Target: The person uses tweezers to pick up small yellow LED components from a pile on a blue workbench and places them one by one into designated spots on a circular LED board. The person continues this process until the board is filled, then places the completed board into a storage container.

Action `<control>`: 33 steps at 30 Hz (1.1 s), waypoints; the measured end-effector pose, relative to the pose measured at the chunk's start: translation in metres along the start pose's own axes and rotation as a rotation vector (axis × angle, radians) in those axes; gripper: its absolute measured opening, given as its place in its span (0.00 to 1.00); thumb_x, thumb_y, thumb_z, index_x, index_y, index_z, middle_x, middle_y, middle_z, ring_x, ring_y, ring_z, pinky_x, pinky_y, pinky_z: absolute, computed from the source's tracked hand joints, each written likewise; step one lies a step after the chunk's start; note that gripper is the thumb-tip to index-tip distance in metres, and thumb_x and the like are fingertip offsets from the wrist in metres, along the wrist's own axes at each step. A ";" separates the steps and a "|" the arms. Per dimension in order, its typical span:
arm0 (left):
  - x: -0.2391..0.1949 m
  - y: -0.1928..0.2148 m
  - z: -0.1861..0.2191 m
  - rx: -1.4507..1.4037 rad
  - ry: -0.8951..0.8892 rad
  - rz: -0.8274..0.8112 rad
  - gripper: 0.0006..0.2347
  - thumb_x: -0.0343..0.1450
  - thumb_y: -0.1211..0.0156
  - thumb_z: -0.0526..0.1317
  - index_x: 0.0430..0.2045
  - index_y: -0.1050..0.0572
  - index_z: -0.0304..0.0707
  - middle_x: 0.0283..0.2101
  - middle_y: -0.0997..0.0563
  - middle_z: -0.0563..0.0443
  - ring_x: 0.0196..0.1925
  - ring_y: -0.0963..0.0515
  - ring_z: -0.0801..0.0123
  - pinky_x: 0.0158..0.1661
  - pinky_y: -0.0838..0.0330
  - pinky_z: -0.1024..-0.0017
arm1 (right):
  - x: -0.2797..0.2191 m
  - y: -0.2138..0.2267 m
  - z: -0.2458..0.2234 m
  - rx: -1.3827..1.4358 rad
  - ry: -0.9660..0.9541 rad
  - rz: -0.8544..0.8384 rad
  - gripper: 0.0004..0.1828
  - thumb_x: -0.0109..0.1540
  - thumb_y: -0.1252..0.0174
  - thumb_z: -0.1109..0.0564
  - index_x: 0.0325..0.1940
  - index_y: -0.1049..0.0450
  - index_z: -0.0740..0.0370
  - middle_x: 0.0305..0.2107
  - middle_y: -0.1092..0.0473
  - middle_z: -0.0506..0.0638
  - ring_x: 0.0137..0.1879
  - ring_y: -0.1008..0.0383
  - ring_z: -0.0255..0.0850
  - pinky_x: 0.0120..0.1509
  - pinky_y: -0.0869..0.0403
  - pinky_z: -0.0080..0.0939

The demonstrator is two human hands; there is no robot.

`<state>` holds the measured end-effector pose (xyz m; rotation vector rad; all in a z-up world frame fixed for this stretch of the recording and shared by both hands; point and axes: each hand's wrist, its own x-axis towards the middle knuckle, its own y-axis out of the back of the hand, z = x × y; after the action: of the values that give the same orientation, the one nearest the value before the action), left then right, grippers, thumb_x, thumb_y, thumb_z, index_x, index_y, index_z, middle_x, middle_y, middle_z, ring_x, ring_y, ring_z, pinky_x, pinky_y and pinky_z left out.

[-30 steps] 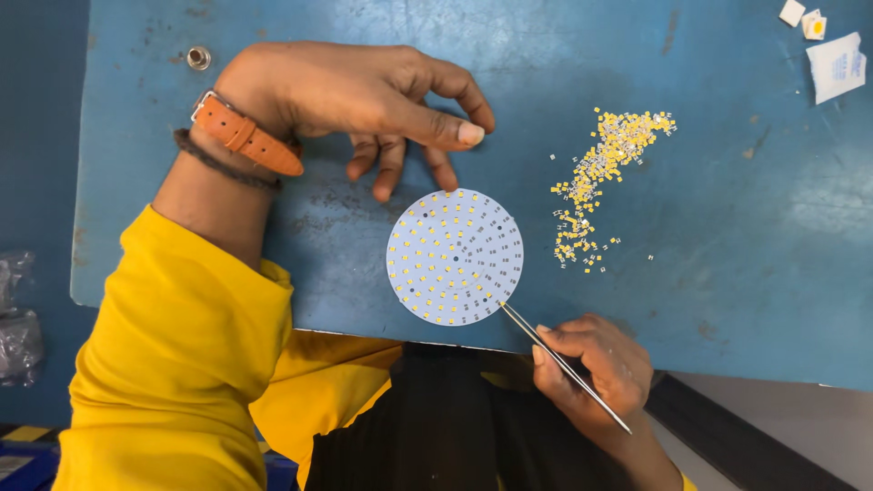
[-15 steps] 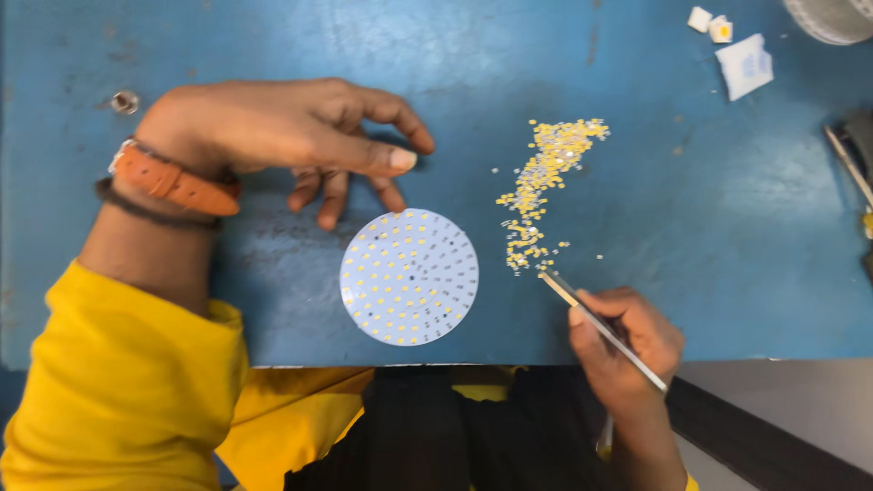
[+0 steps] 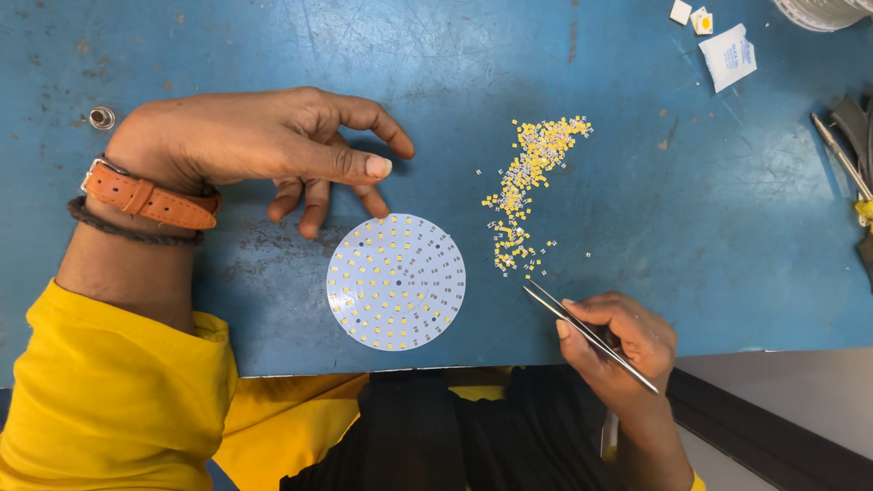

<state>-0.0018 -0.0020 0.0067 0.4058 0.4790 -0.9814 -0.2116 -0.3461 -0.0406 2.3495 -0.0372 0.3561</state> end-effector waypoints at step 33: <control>-0.005 -0.001 -0.008 -0.017 -0.074 0.031 0.27 0.66 0.42 0.55 0.56 0.30 0.40 0.38 0.11 0.38 0.17 0.16 0.65 0.14 0.27 0.74 | -0.028 -0.062 -0.047 0.032 0.326 -0.037 0.08 0.57 0.35 0.64 0.35 0.28 0.69 0.25 0.28 0.55 0.27 0.28 0.44 0.31 0.30 0.40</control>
<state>-0.0067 0.0054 0.0031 0.3599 0.4125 -0.9585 -0.2417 -0.2709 -0.0584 2.2918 0.1681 0.7206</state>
